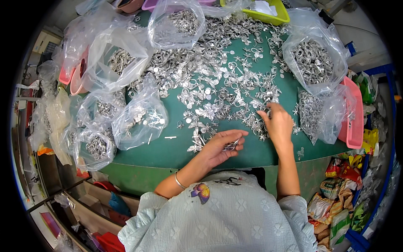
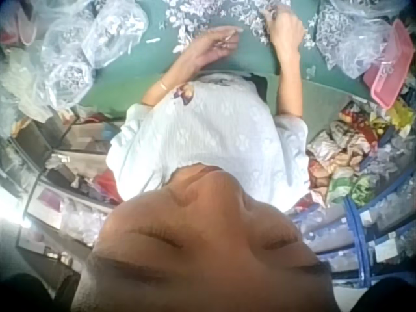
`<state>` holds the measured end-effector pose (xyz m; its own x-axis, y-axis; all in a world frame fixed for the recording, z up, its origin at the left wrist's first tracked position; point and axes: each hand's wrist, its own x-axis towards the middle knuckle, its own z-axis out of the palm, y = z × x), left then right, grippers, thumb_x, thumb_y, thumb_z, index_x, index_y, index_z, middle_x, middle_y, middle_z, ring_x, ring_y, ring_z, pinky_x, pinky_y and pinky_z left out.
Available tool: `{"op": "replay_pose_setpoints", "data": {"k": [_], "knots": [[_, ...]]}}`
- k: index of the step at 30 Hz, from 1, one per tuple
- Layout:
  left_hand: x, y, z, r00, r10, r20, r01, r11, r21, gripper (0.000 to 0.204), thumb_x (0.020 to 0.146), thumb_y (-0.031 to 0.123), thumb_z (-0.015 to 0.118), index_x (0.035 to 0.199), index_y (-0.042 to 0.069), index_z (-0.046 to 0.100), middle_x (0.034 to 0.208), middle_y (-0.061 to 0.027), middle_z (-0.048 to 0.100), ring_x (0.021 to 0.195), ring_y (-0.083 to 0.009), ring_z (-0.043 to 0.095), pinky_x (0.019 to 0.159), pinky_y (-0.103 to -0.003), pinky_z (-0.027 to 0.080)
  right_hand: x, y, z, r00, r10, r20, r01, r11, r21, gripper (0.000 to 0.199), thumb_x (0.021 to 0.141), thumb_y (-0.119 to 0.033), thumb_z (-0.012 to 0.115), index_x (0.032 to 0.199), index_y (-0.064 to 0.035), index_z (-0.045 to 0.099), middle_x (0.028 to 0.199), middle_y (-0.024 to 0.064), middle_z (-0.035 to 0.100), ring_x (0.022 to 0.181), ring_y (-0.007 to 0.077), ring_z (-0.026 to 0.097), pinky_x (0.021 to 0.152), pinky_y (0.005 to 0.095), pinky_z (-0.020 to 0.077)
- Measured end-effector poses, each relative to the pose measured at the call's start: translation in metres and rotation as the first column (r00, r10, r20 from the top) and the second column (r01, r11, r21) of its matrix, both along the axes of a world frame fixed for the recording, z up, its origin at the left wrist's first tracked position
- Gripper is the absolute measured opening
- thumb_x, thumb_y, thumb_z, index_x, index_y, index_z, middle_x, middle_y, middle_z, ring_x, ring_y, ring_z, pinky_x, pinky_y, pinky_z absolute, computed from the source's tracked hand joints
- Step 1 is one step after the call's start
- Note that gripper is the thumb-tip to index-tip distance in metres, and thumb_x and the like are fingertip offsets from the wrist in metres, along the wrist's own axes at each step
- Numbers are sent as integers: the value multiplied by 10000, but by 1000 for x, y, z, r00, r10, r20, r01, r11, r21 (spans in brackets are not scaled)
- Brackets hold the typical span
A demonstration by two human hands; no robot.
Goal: The person sits at a green workbench and assembles small silver metal components by hand. They pick up flower-shaped pieces and small cylindrical pins, inserting the pins into the center of the flowers. The assembled units are placed into a pile on the table.
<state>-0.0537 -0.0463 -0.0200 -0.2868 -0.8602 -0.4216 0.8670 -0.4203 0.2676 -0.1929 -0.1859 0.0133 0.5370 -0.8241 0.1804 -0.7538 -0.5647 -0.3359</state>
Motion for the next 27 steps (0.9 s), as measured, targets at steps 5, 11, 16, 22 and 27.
{"op": "replay_pose_setpoints", "data": {"k": [5,11,16,22,27], "knots": [[0,0,9,994,111,12,-112,991,76,262,866,229,527,1044,40,562,902,-62,603,831,-182,605,676,-285,531,-1,4,17,970,25,242,-74,978,197,127,717,-105,656,754,-15,574,658,94,556,531,234,523,486,332,399],[-1,-4,15,989,149,16,-149,981,123,256,877,239,499,1000,22,559,1070,-147,559,932,-255,586,690,-326,541,7,18,27,850,193,490,-455,738,498,97,760,-69,603,822,4,611,722,118,611,621,212,581,599,295,444],[-1,3,-10,988,131,-77,-134,990,-38,236,868,225,515,976,17,542,1065,-155,544,929,-269,582,690,-354,546,40,-7,14,947,101,305,-220,895,387,167,790,-142,589,917,-36,612,750,127,621,675,287,603,601,339,464],[6,4,4,983,130,-132,-147,981,-128,170,859,204,531,941,57,556,992,-108,565,910,-232,585,671,-323,546,65,-9,-12,952,293,91,-305,934,185,234,738,-237,638,911,-80,617,774,109,602,632,310,570,556,385,450],[8,11,-1,984,173,-47,-173,985,-5,175,859,225,529,929,65,540,1020,-116,561,954,-243,576,653,-281,533,35,-24,-11,807,31,589,-419,733,536,169,773,-178,630,842,-29,589,691,24,559,597,114,515,544,274,403]]}}
